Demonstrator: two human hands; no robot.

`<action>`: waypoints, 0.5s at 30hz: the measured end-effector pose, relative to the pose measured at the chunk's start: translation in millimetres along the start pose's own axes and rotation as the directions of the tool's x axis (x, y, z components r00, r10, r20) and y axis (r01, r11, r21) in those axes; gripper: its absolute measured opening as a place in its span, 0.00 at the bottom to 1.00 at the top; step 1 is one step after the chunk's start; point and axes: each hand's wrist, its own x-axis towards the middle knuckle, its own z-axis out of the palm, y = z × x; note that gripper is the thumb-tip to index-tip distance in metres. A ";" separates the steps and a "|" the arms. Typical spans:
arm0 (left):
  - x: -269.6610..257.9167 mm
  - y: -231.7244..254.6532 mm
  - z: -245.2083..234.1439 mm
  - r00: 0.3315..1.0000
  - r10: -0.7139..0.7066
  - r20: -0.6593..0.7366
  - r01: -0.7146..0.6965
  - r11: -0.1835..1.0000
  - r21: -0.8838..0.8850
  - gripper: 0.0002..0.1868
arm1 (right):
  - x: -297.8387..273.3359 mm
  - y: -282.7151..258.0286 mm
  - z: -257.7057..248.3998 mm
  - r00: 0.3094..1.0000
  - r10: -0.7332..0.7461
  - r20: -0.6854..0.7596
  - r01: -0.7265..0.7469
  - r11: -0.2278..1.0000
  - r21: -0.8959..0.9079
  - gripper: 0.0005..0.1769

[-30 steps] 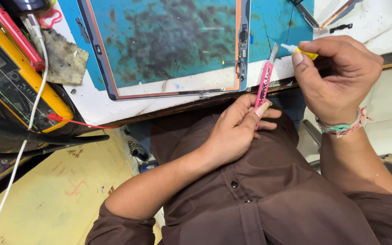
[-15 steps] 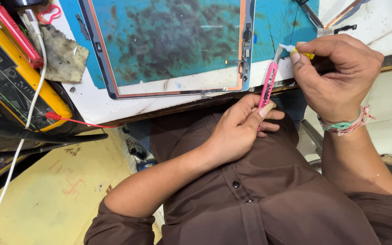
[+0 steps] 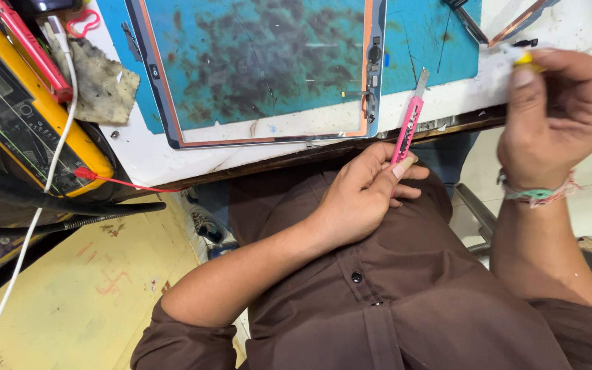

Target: The person works on a tablet screen, using a pink utility knife to pry and separate the edges of the glass from the frame. They apply a small amount of liquid from a yellow tube onto the screen's edge and continue to scrape and lift the glass panel with the knife. The person lifts the screen to inspect the separation and then places it back down to continue working on the edges.

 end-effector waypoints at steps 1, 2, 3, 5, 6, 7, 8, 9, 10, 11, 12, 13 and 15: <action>0.1 0.5 -0.3 1.000 -0.001 -0.002 0.001 1.000 0.007 0.16 | 0.0 6.4 -4.0 0.999 0.015 -0.043 -0.015 1.000 0.005 0.07; 0.0 1.0 -0.5 1.000 -0.003 -0.002 0.003 1.000 0.015 0.16 | 0.7 13.0 -8.2 0.999 -0.006 -0.050 0.005 1.000 -0.024 0.06; -0.4 1.3 -0.5 1.000 -0.008 -0.004 0.008 1.000 0.020 0.16 | 1.6 19.4 -12.4 0.998 -0.027 -0.057 0.024 0.998 -0.053 0.06; -1.1 2.3 -0.7 1.000 -0.015 -0.006 0.015 0.999 0.031 0.16 | 6.2 31.5 -22.9 0.995 -0.103 -0.002 0.102 0.983 -0.152 0.04; -1.5 2.7 -1.0 1.000 -0.020 -0.001 0.020 0.999 0.027 0.16 | 7.4 37.5 -26.9 0.992 -0.123 0.018 0.124 0.974 -0.188 0.04; -1.6 3.1 -1.3 1.000 -0.025 0.004 0.025 0.999 0.023 0.15 | 7.9 43.7 -29.5 0.994 -0.110 0.021 0.112 0.973 -0.204 0.04; -1.6 3.2 -1.3 1.000 -0.029 0.008 0.029 0.999 0.018 0.15 | 7.1 48.7 -32.9 0.995 -0.100 0.024 0.103 0.973 -0.207 0.05; -1.5 3.2 -1.3 1.000 -0.023 0.013 0.023 1.000 0.020 0.15 | 6.4 53.4 -36.2 0.996 -0.090 0.026 0.094 0.973 -0.210 0.05; -2.1 3.0 -1.4 1.000 -0.019 0.016 0.019 1.000 0.022 0.15 | 4.2 57.0 -39.4 0.996 -0.082 0.027 0.086 0.976 -0.199 0.06; -2.6 2.7 -1.3 1.000 -0.015 0.020 0.014 1.000 0.025 0.14 | 2.7 60.1 -42.1 0.996 -0.084 0.031 0.089 0.974 -0.207 0.07; -3.0 2.6 -1.0 1.000 -0.011 0.021 0.010 0.999 0.033 0.14 | 1.9 62.5 -44.2 0.996 -0.088 0.034 0.093 0.972 -0.215 0.08; -3.9 2.7 -0.7 1.000 -0.006 0.021 0.005 0.999 0.042 0.14 | 2.0 64.1 -45.4 0.994 -0.101 0.040 0.108 0.965 -0.241 0.07; -2.9 3.6 -0.7 0.999 0.014 0.031 -0.016 0.999 0.051 0.14 | 4.4 63.2 -45.9 0.988 -0.144 0.053 0.154 0.942 -0.298 0.10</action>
